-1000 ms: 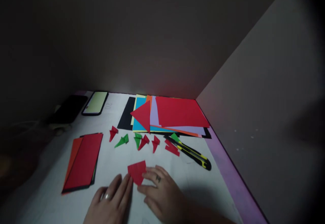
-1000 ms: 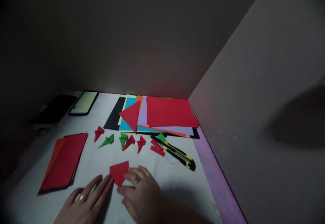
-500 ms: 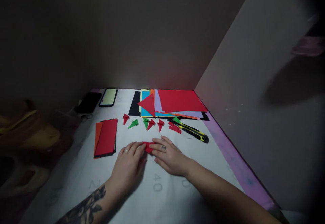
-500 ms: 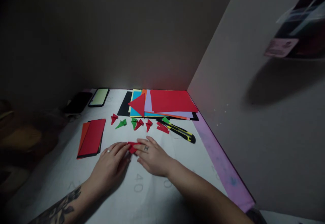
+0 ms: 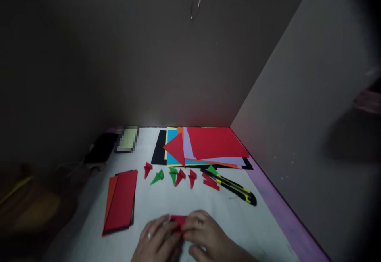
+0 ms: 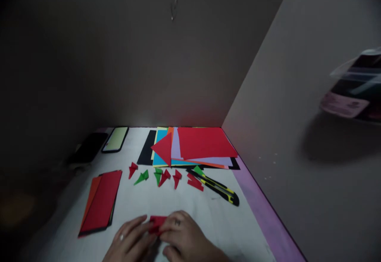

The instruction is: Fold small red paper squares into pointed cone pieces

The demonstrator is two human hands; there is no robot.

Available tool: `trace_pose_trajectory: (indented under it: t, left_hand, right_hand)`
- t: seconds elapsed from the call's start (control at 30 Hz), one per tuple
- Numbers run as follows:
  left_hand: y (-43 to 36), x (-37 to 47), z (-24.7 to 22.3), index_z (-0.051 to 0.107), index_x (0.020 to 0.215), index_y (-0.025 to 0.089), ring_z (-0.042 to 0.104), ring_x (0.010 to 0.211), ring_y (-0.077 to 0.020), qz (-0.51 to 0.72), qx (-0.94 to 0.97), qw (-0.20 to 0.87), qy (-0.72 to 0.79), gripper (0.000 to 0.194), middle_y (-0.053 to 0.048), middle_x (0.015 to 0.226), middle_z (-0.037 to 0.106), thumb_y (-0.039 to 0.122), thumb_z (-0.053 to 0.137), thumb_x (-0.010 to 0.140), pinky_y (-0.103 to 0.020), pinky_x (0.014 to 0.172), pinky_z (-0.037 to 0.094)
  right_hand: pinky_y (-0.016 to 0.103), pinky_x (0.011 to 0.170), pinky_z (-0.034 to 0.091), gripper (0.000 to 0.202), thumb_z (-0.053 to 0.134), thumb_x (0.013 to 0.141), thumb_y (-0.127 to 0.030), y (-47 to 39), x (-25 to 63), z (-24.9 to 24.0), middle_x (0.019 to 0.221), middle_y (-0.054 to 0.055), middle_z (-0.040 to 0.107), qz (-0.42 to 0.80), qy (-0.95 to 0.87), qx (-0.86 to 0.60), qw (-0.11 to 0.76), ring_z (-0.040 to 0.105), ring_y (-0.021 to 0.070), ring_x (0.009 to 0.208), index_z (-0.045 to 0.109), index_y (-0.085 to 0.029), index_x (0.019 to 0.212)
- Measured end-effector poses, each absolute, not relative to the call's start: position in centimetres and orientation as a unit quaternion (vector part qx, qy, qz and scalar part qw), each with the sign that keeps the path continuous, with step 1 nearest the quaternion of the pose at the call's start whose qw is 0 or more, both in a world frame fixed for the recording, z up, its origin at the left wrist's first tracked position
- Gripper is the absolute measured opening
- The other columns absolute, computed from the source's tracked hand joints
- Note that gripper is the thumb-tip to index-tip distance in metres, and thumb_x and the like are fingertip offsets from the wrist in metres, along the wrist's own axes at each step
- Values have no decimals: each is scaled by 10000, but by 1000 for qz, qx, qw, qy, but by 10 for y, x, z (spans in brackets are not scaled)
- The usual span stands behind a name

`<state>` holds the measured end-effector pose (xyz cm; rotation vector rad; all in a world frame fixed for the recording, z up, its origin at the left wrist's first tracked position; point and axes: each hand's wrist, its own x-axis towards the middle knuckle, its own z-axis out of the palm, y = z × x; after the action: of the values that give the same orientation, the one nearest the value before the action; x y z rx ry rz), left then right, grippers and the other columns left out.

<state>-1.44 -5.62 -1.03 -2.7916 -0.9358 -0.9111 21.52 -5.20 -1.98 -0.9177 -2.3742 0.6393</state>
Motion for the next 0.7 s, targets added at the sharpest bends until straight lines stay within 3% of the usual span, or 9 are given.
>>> trace_pose_trajectory:
  t: [0.2, 0.47, 0.7]
  left_hand:
    - [-66, -5, 12, 540, 1220, 202, 591, 1079, -228, -275, -879, -91, -379, 362, -90, 1146, 663, 174, 546, 859, -397, 912, 510]
    - [-74, 2, 10, 573, 1131, 200, 623, 891, -200, -329, -875, -95, -342, 267, -76, 985, 689, 136, 526, 877, -377, 793, 495]
    - [-70, -7, 8, 584, 1110, 190, 639, 777, -176, -339, -874, -97, -336, 276, -75, 885, 698, 106, 497, 862, -316, 716, 519]
  right_hand:
    - [397, 937, 442, 250, 562, 813, -171, -61, 209, 3, 1061, 73, 655, 208, -882, -329, 266, 537, 215, 1021, 629, -194, 1052]
    - [447, 953, 453, 221, 538, 838, -158, -69, 205, 4, 1135, 100, 634, 113, -905, -287, 293, 512, 253, 1098, 604, -176, 1048]
    - [426, 985, 452, 321, 537, 801, -150, -68, 203, -1, 1164, 106, 629, 183, -896, -282, 288, 535, 240, 1100, 570, -169, 1120]
